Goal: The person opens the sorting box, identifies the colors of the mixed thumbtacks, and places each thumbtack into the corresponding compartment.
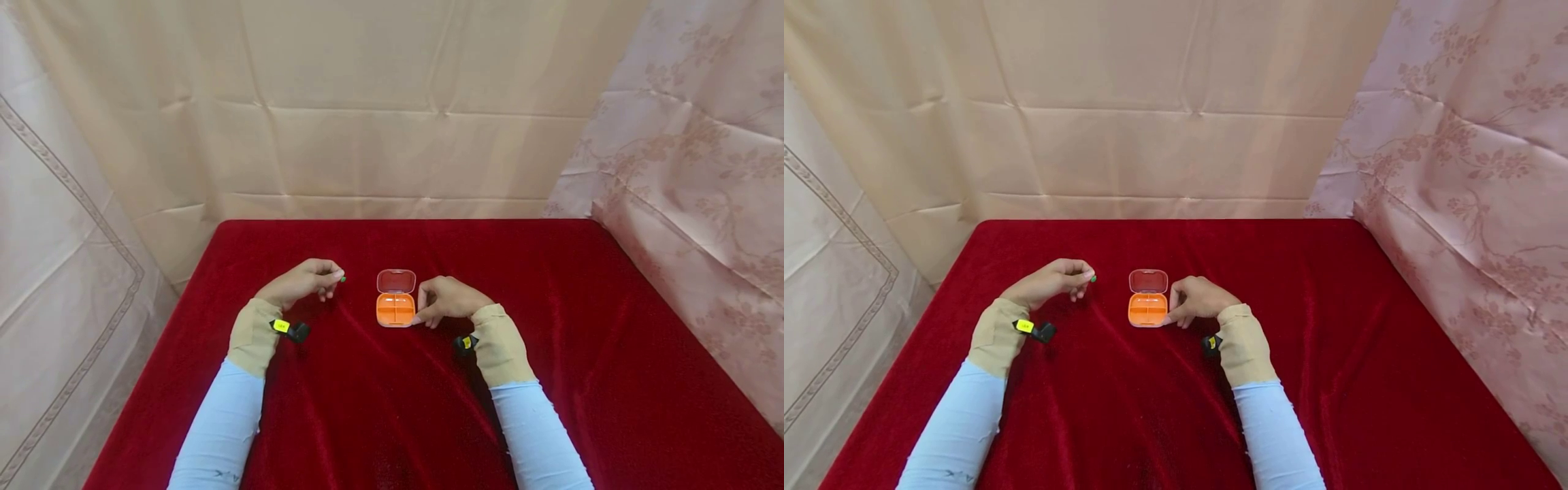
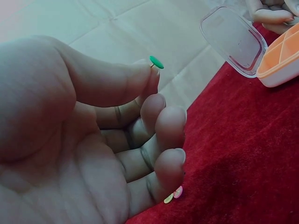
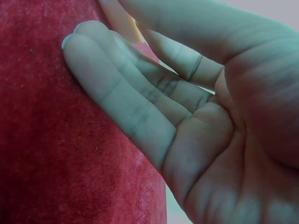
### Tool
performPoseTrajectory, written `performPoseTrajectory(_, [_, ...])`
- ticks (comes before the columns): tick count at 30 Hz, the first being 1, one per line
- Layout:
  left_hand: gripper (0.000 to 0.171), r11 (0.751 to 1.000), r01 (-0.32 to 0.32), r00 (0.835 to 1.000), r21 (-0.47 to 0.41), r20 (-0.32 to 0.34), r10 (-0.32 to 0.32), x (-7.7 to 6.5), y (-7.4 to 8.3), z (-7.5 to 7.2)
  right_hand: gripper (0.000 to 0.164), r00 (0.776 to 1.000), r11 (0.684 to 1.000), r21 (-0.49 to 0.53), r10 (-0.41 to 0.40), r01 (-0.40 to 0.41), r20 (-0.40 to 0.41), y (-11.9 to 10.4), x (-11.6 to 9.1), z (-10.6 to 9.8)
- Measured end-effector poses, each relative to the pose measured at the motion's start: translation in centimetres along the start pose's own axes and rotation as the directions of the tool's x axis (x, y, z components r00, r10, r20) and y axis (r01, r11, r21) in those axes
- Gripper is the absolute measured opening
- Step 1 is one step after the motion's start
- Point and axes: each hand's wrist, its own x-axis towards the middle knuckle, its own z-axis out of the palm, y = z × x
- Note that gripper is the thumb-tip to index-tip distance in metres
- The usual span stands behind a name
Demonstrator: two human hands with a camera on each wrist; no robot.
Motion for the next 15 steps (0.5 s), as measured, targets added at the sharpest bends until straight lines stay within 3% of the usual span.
performPoseTrajectory(15, [0.044,1.000,-0.013,1.000,-0.005,0.020,0.013,-0.03,0.07,0.11,0.023,1.000,1.000,-0.017,0.006,-0.006,-0.007,-0.16,-0.20,-0.08])
